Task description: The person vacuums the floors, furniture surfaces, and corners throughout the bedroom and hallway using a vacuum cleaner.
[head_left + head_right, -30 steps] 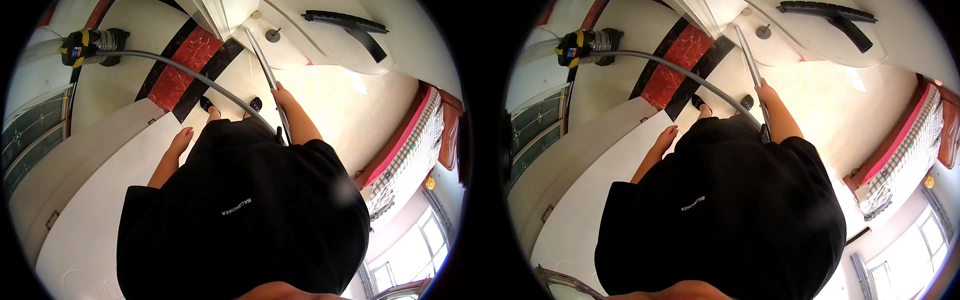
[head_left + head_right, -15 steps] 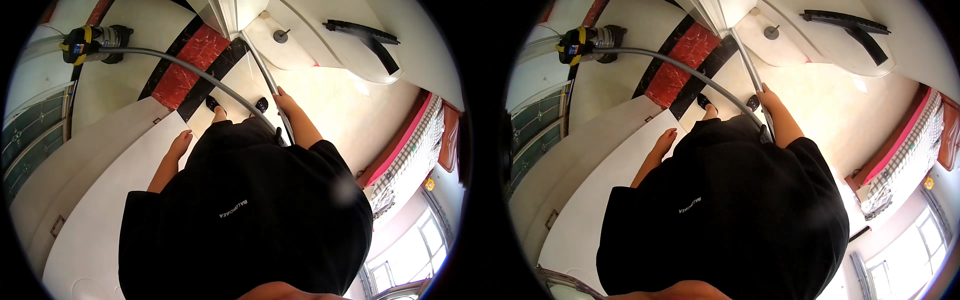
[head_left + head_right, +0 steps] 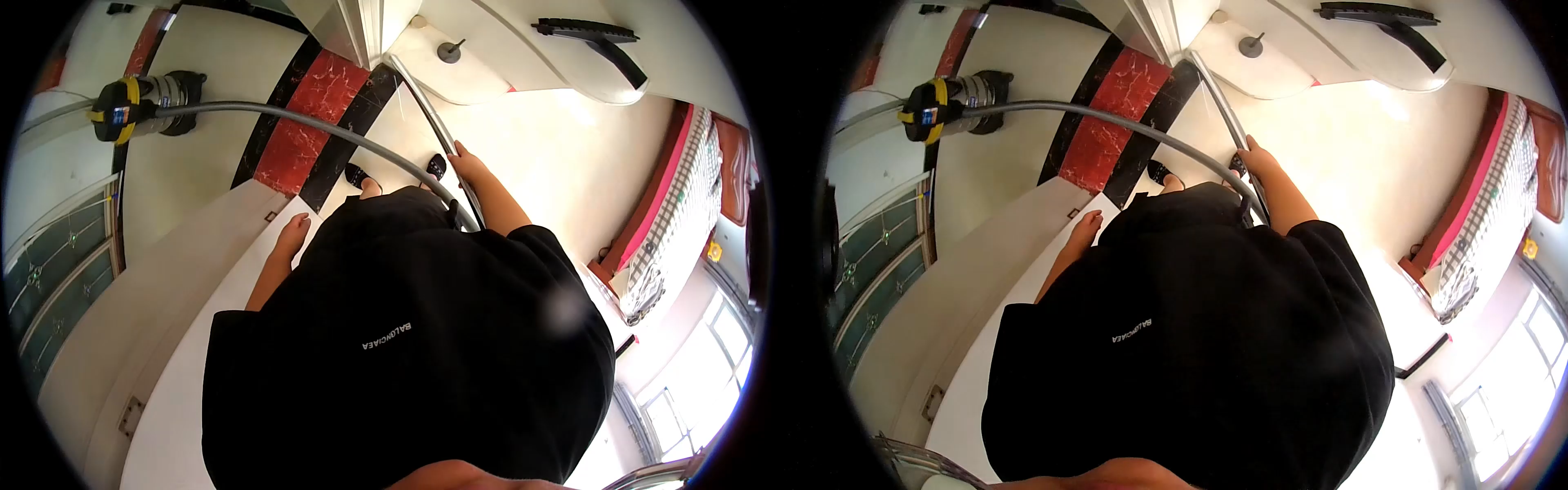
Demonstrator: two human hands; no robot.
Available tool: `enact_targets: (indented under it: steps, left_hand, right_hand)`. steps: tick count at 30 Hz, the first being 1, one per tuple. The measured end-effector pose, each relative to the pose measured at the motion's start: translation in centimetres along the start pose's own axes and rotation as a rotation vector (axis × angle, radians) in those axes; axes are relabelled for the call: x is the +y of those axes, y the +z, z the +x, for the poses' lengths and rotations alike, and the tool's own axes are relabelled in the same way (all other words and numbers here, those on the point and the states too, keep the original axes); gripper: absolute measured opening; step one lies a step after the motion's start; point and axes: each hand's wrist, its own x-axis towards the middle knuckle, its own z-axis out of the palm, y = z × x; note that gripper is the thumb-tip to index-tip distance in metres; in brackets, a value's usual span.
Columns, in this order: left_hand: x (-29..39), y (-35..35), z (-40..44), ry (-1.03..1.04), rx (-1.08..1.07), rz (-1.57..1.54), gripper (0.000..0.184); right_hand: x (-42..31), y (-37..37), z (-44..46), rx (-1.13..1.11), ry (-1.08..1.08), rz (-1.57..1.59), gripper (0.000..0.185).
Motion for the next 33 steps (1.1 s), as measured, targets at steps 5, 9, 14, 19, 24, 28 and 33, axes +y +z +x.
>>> enact_targets:
  steps: [5,9,14,19,24,28,33]
  left_hand:
    - [0.5,-3.2,0.6,0.015,0.022,-0.008,0.039]
    - [-1.3,-4.6,1.0,0.009,0.046,0.087,0.040]
    - [-4.3,-5.9,0.7,0.093,0.012,0.114,0.040]
    - [-3.8,-6.4,-0.9,0.005,0.001,0.128,0.037]
    - [-3.7,-6.6,-0.1,0.063,-0.007,0.145,0.036]
    - [-3.7,-6.1,1.5,0.117,-0.068,0.087,0.037]
    - [-1.2,-5.9,1.0,0.129,-0.042,0.041,0.037]
  right_hand:
    - [-0.4,0.2,2.7,0.040,0.041,-0.039,0.062]
    - [-3.3,0.6,4.7,0.008,-0.019,0.219,0.076]
    - [-2.2,3.7,6.5,-0.034,-0.266,0.396,0.074]
    - [-3.7,3.7,8.6,0.184,-0.369,0.321,0.062]
    - [-5.5,2.6,8.4,0.156,-0.331,0.433,0.062]
    - [-5.2,3.1,6.9,0.166,-0.300,0.596,0.060]
    - [-3.9,2.1,2.8,0.142,-0.186,0.688,0.059]
